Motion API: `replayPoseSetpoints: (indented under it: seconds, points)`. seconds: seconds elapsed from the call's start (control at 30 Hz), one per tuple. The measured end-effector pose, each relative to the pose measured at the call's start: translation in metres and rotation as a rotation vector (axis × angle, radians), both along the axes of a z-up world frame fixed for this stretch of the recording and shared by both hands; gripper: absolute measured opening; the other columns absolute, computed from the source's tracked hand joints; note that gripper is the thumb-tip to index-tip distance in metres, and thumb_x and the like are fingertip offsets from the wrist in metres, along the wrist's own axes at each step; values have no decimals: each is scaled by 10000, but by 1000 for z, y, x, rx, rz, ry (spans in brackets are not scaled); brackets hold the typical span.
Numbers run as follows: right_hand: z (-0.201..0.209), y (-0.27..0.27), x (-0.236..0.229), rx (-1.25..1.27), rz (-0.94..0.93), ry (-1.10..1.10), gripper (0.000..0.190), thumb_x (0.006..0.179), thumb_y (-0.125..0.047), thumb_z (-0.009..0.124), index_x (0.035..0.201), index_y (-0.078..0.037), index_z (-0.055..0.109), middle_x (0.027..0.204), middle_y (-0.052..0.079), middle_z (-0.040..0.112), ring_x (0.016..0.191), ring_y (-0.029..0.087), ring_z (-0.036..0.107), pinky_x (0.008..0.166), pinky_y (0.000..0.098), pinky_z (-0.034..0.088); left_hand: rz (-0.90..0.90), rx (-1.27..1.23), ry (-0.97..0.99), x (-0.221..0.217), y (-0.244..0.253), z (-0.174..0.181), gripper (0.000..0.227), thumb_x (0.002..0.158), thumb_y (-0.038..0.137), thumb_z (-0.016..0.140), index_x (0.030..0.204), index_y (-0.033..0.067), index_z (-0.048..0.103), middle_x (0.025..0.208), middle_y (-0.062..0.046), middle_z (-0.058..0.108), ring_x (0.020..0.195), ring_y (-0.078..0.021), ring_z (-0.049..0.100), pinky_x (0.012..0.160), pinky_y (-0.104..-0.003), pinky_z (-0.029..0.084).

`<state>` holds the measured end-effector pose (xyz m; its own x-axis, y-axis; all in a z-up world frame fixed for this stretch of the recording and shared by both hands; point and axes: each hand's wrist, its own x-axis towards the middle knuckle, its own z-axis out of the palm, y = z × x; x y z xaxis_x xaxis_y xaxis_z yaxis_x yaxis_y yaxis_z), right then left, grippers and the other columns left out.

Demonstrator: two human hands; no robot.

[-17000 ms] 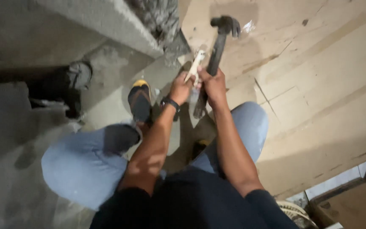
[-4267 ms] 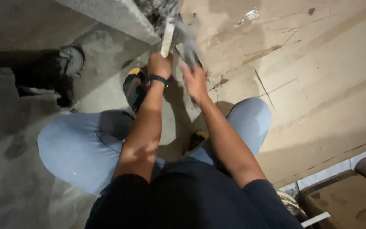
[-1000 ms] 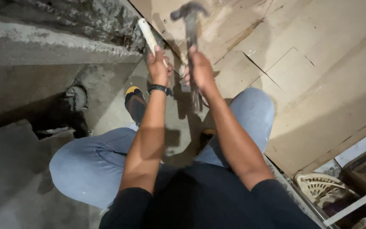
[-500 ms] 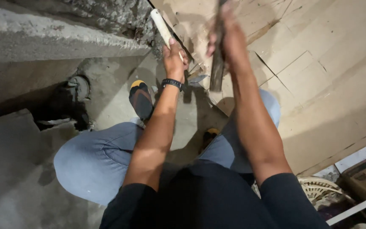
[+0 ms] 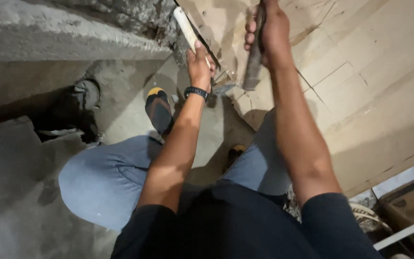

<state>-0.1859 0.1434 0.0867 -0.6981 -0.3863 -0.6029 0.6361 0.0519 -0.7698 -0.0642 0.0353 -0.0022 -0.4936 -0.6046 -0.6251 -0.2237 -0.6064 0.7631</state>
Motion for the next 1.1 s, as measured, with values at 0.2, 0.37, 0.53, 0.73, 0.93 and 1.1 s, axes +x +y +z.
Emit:
replayPoseSetpoints:
  seconds: [0.2,0.37,0.53,0.73,0.93,1.1]
  points:
    - [31,-19,38,175,646,-90,527,966,-490,332,692,-75,509,536,0,477,396,111,441,404,274,431,-127,-270,-191,2,1,-7,370,931,405,359,862,53,451,679,-26,456,545,-132,462,521,-298,437]
    - [50,-16,33,215,416,-32,570,853,-576,353,871,-37,537,611,19,501,438,117,472,407,264,431,18,54,-16,8,-3,-3,267,924,368,453,895,109,395,584,6,413,386,-83,375,315,-230,265]
    - [14,-27,39,150,209,-62,445,872,-474,432,667,-82,483,521,24,470,377,144,432,376,296,402,3,-31,-101,11,-5,-7,321,904,402,444,883,82,445,575,2,419,379,-97,372,314,-252,286]
    - [52,-13,31,159,437,-71,477,892,-522,399,791,-64,486,567,-2,476,397,103,435,376,267,409,-8,-24,-48,31,-14,-18,343,875,446,492,831,108,458,538,7,408,354,-81,328,304,-243,224]
    - [-35,-11,51,102,213,-4,366,853,-342,390,776,-34,573,590,43,537,438,139,498,434,295,451,-72,-28,-95,37,-20,-16,301,888,407,495,851,108,493,547,21,423,368,-78,346,306,-233,223]
    - [-5,-18,98,103,462,-188,495,856,-528,599,784,-39,561,511,97,505,336,204,540,286,365,487,-257,-848,-199,82,-43,-70,308,926,79,516,1142,-137,560,1054,-406,552,1065,-492,536,967,-520,410]
